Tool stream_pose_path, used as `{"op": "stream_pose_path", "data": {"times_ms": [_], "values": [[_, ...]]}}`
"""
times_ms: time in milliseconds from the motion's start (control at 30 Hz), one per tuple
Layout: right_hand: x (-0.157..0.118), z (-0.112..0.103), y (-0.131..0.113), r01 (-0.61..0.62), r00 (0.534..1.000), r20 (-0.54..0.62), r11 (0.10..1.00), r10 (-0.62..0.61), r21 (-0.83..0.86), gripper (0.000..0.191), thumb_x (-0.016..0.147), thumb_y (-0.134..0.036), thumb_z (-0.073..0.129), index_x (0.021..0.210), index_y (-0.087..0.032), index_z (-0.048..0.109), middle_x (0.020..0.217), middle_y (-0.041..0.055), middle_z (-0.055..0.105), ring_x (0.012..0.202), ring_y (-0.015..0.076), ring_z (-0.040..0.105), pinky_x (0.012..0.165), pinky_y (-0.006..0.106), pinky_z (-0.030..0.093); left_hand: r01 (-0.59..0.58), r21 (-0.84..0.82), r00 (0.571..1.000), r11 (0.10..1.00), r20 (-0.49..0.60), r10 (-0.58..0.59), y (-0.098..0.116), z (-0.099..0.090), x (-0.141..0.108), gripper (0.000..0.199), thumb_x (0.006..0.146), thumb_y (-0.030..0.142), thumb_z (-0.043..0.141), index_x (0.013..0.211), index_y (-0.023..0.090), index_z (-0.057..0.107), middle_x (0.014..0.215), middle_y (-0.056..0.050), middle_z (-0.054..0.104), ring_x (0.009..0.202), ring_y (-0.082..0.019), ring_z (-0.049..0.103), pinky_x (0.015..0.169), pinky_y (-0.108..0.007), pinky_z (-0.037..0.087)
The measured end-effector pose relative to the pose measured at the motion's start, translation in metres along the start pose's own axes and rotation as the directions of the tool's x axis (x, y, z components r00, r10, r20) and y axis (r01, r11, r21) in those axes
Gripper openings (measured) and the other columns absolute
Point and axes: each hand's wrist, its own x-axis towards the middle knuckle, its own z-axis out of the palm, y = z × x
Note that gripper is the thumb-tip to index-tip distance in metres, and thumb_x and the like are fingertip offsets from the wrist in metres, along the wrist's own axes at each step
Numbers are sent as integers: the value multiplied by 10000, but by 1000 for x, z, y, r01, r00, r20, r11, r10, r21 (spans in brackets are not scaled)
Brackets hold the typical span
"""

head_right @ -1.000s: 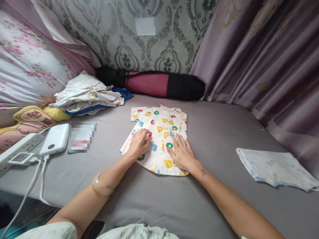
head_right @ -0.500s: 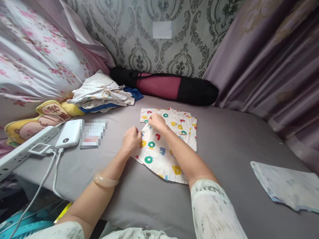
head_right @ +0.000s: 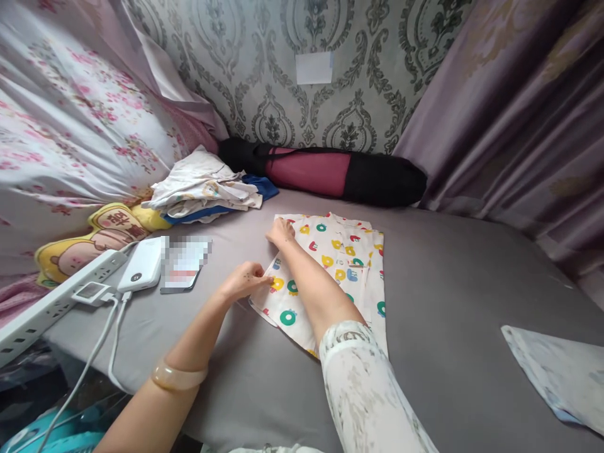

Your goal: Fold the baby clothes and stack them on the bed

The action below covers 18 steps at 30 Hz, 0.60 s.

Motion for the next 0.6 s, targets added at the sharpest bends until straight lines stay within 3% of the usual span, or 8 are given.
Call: {"op": "stream_pose_path", "data": {"times_ms": [100,167,267,333,433,600], "values": [[1,-1,7,15,999,-34,999,-13,48,381,745,-150,632,1124,-169,668,1183,169,668,1139,293,625,897,348,512,-40,-31,999,999,-11,40,1,0,-10,194,766,364,602,711,178,604,669,-5,618,670,-157,578,529,-226,351],[3,-4,15,-11,998,-53,982,21,190,313,719,-135,633,1023,-180,697,1058,138,712,1039,275,669,841,326,526,-58,-59,998,997,-22,57,5,-1,-18,172,770,343,586,731,177,610,668,4,613,672,-153,572,537,-224,355],[4,-15,31,-74,994,-31,860,103,505,144,741,-164,616,861,-171,694,757,66,707,741,198,694,680,268,533,-72,-97,995,993,-73,65,12,-1,-29,139,787,302,558,772,180,623,696,8,620,691,-149,567,562,-225,364],[1,-27,43,-81,991,-32,780,128,620,99,782,-180,584,830,-162,669,647,21,658,595,134,638,592,215,504,-95,-103,989,990,-121,82,17,2,-34,127,804,280,537,789,189,625,725,5,630,704,-150,564,582,-232,368],[-10,-49,64,-55,990,-58,734,128,677,107,796,-158,543,838,-165,641,605,-21,619,520,80,570,541,162,462,-146,-66,973,987,-187,132,25,8,-39,118,827,255,512,795,206,614,764,-2,650,727,-158,572,608,-246,367],[-31,-72,101,-29,986,-70,571,150,820,262,713,-106,538,934,-184,657,637,-23,634,545,100,567,520,178,442,-215,69,940,974,-256,226,40,23,-46,140,864,206,480,924,226,605,838,-15,672,798,-185,605,661,-276,384]]}}
